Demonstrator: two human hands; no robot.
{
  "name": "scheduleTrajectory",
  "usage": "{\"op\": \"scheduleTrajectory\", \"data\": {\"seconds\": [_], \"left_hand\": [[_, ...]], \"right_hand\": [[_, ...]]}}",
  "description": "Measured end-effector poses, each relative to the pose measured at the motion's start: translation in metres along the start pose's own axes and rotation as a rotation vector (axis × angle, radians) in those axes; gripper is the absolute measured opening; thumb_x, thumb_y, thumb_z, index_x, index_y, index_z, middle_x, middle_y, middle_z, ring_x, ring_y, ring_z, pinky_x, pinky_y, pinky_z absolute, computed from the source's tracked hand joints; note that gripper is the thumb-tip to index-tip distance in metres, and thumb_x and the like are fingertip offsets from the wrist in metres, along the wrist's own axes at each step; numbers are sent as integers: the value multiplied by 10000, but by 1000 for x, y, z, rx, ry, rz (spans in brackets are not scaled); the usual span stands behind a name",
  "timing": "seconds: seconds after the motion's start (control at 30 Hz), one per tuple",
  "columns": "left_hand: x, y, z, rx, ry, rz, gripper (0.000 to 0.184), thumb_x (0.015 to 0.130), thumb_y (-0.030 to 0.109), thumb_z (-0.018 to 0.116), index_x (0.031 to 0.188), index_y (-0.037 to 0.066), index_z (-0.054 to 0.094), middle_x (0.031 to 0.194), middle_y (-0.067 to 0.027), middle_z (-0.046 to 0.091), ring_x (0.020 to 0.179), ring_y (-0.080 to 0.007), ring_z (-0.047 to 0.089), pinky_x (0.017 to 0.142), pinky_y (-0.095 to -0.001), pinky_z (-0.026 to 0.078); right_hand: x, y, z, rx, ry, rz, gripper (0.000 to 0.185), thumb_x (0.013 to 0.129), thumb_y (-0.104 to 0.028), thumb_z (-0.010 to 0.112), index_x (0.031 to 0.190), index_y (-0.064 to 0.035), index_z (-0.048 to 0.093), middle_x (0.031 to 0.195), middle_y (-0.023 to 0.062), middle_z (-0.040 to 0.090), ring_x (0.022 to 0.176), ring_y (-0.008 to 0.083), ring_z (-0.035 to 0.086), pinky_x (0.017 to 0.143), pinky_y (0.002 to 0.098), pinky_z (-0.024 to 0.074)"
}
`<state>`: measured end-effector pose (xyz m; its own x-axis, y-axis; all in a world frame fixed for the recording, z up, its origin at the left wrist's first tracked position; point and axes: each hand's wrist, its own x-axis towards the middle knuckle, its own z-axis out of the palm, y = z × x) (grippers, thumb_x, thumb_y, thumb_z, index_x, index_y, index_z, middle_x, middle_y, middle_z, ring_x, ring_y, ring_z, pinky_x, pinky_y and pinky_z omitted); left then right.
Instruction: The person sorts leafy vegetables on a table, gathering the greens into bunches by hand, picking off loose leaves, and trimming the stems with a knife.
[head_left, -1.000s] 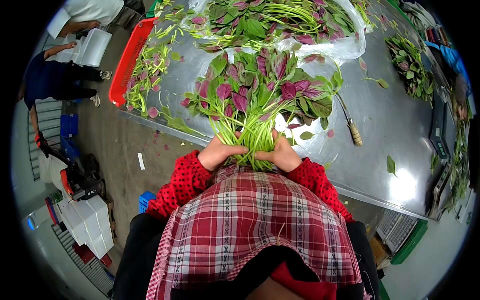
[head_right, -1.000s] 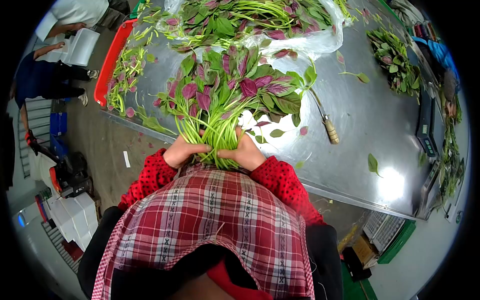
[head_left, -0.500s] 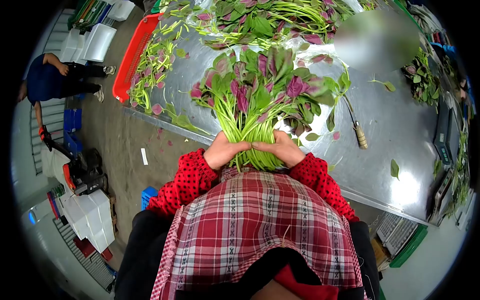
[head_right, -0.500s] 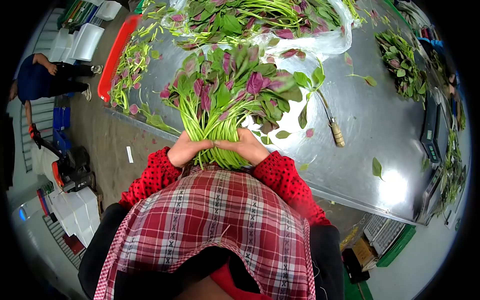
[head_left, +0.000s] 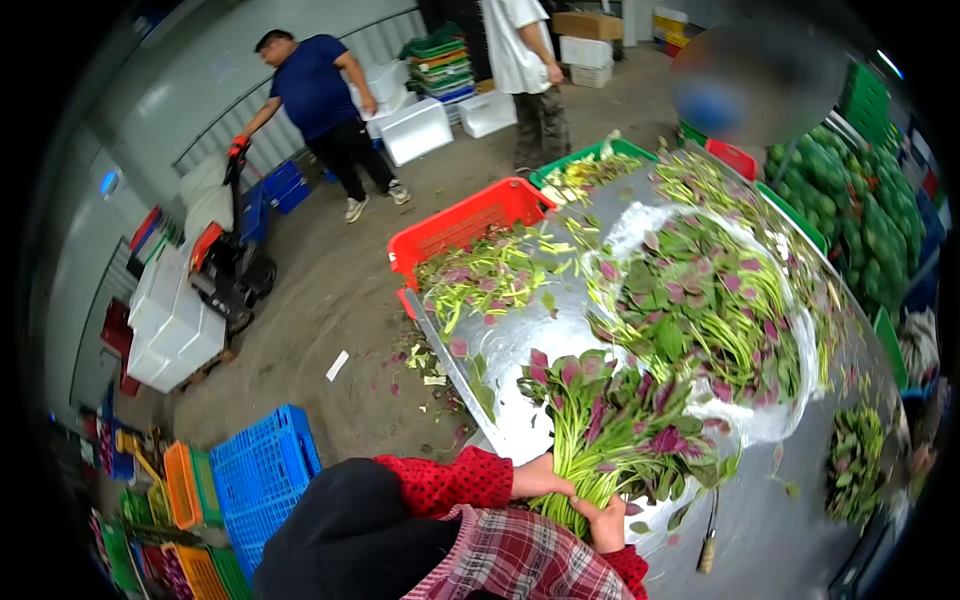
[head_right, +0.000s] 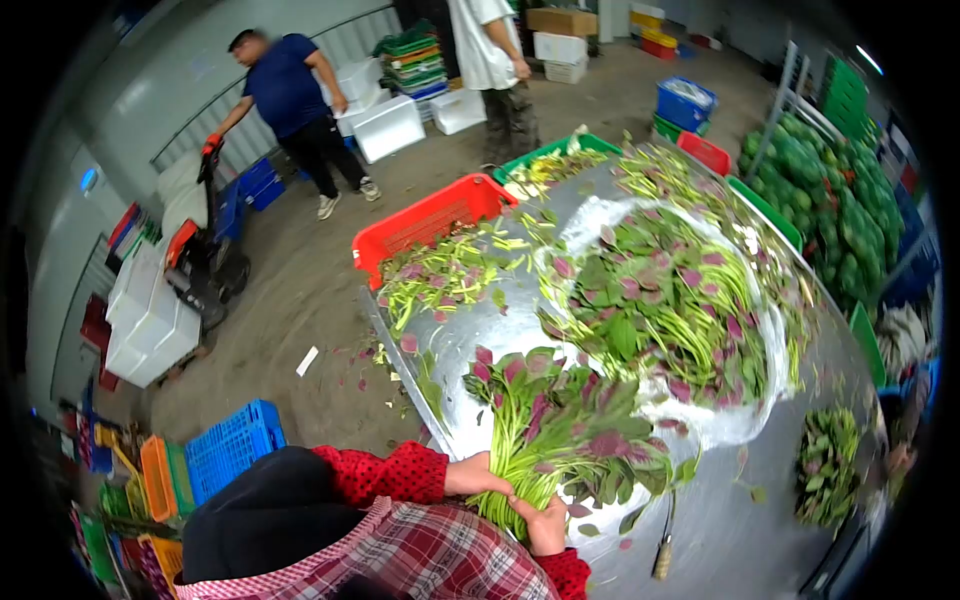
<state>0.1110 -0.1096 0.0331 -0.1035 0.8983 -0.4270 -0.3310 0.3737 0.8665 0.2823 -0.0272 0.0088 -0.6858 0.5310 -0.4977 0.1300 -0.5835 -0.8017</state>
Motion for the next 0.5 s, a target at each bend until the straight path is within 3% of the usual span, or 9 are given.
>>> {"op": "scheduleTrajectory", "data": {"seconds": [0.1,0.17,0.2,0.3,0.43,0.5], "left_hand": [[1,6,-2,51,0,-24,428,775,-11,612,1196,-11,537,1018,-78,639,909,-155,585,801,-307,492],[3,14,-9,174,-57,-96,375,799,9,602,1171,-10,549,975,-69,650,865,-150,600,776,-297,497],[10,5,-11,166,-50,-41,348,808,16,601,1152,-8,556,956,-70,652,844,-148,606,757,-296,502],[15,-5,4,-22,-92,51,254,821,20,595,1071,-18,574,868,-91,647,764,-162,629,679,-298,524],[14,16,-1,115,-92,-142,168,809,22,589,972,-15,572,734,-80,620,613,-156,609,568,-297,520],[25,20,-20,282,-238,-170,71,843,62,577,885,6,568,670,-73,595,553,-132,570,540,-280,505]], "right_hand": [[-6,-21,9,-124,-13,18,254,780,75,625,1032,69,606,948,106,673,805,186,638,748,302,514],[0,-8,-8,-70,-125,-81,244,795,79,586,1040,78,587,922,123,672,767,192,638,719,312,519],[-6,-24,-4,-1,-119,36,162,792,60,582,952,78,601,793,127,659,695,210,644,663,324,525],[-3,-25,-15,-100,-166,98,141,809,47,583,946,76,598,779,125,652,687,207,639,657,325,523],[0,-32,-30,-180,-252,132,115,833,30,583,939,73,594,760,122,643,677,203,633,649,326,521],[-6,-34,-27,-90,-275,133,75,874,7,567,929,53,589,745,99,629,661,185,619,635,311,509]]}}
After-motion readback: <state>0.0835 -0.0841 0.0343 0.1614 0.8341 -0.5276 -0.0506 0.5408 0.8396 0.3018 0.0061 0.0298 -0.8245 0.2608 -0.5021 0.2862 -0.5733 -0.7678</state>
